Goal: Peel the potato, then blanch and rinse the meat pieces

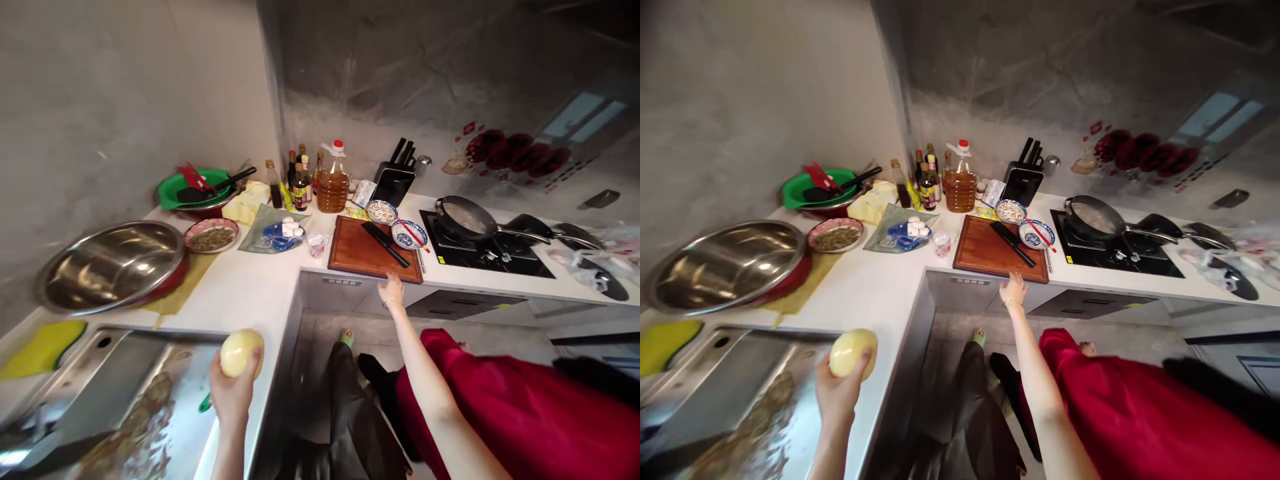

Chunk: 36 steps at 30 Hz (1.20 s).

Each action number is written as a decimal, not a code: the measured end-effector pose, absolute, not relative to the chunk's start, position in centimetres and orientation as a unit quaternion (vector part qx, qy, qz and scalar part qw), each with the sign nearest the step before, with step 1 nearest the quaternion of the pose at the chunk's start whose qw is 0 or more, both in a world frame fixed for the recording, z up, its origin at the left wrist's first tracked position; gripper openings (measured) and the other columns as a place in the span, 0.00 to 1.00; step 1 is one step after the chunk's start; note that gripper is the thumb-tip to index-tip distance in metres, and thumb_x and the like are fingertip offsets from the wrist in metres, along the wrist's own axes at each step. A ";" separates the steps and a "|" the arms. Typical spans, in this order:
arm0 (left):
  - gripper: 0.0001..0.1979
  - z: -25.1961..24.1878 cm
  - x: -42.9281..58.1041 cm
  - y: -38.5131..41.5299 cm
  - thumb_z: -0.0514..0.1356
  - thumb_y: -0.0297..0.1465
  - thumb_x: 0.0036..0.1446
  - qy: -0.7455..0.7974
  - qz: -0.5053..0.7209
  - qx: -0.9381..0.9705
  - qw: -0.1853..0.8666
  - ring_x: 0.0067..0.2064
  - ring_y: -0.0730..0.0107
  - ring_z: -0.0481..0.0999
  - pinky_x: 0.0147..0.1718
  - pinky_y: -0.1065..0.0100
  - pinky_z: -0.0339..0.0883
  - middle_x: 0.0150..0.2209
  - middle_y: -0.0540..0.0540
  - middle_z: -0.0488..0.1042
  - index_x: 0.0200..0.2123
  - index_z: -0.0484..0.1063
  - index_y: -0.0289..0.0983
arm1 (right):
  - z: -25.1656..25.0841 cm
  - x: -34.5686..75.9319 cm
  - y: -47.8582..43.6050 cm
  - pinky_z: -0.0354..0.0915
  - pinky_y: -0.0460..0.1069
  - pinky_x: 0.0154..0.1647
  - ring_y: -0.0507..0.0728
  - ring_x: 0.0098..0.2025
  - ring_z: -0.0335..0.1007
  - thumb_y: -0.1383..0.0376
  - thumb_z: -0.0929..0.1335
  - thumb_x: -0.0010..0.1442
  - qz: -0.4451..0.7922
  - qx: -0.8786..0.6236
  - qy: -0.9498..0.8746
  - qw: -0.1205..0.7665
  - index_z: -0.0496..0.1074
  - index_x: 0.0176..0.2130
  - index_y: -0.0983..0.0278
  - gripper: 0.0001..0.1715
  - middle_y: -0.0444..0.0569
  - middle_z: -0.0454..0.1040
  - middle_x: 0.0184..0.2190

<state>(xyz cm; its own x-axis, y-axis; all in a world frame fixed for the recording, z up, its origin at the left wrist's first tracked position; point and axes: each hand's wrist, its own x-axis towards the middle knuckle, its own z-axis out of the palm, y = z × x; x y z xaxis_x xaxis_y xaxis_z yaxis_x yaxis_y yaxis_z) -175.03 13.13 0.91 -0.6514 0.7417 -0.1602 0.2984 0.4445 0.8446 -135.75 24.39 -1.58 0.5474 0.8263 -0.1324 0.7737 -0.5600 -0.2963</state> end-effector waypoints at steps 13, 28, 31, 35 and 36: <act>0.37 3.9 -154.6 33.6 0.68 0.39 0.40 0.750 0.402 0.303 0.429 0.45 0.60 0.73 0.44 0.61 0.69 0.46 0.41 0.72 0.55 0.63 0.37 | -7.1 -122.2 37.3 0.59 0.56 0.49 0.64 0.52 0.65 0.66 0.64 0.54 0.112 -0.860 -0.496 -0.036 0.66 0.51 0.68 0.24 0.59 0.70 0.47; 0.33 3.0 -154.5 40.4 0.67 0.40 0.43 0.731 0.384 0.290 0.484 0.43 0.62 0.75 0.41 0.63 0.71 0.45 0.41 0.73 0.52 0.64 0.36 | -5.5 -121.8 34.4 0.63 0.49 0.40 0.60 0.41 0.72 0.60 0.65 0.51 0.194 -0.883 -0.424 0.064 0.67 0.43 0.64 0.20 0.52 0.74 0.39; 0.34 3.4 -154.3 40.8 0.68 0.39 0.41 0.720 0.416 0.253 0.494 0.43 0.61 0.75 0.41 0.63 0.71 0.44 0.41 0.74 0.52 0.63 0.36 | -5.7 -122.0 34.1 0.64 0.51 0.40 0.61 0.42 0.72 0.57 0.64 0.51 0.180 -0.876 -0.444 0.063 0.68 0.44 0.65 0.22 0.53 0.74 0.40; 0.32 4.4 -156.1 40.9 0.67 0.40 0.43 0.706 0.457 0.188 0.507 0.40 0.62 0.76 0.36 0.65 0.72 0.41 0.41 0.75 0.51 0.64 0.35 | -6.0 -122.8 35.0 0.64 0.52 0.37 0.63 0.40 0.72 0.55 0.64 0.51 0.172 -0.865 -0.471 0.026 0.67 0.44 0.64 0.22 0.54 0.73 0.41; 0.32 4.6 -156.8 40.7 0.67 0.40 0.43 0.705 0.466 0.177 0.504 0.39 0.62 0.76 0.35 0.66 0.72 0.41 0.41 0.75 0.51 0.64 0.34 | -6.1 -123.1 35.4 0.64 0.52 0.36 0.63 0.40 0.72 0.54 0.64 0.51 0.173 -0.858 -0.484 0.016 0.67 0.44 0.63 0.23 0.54 0.73 0.42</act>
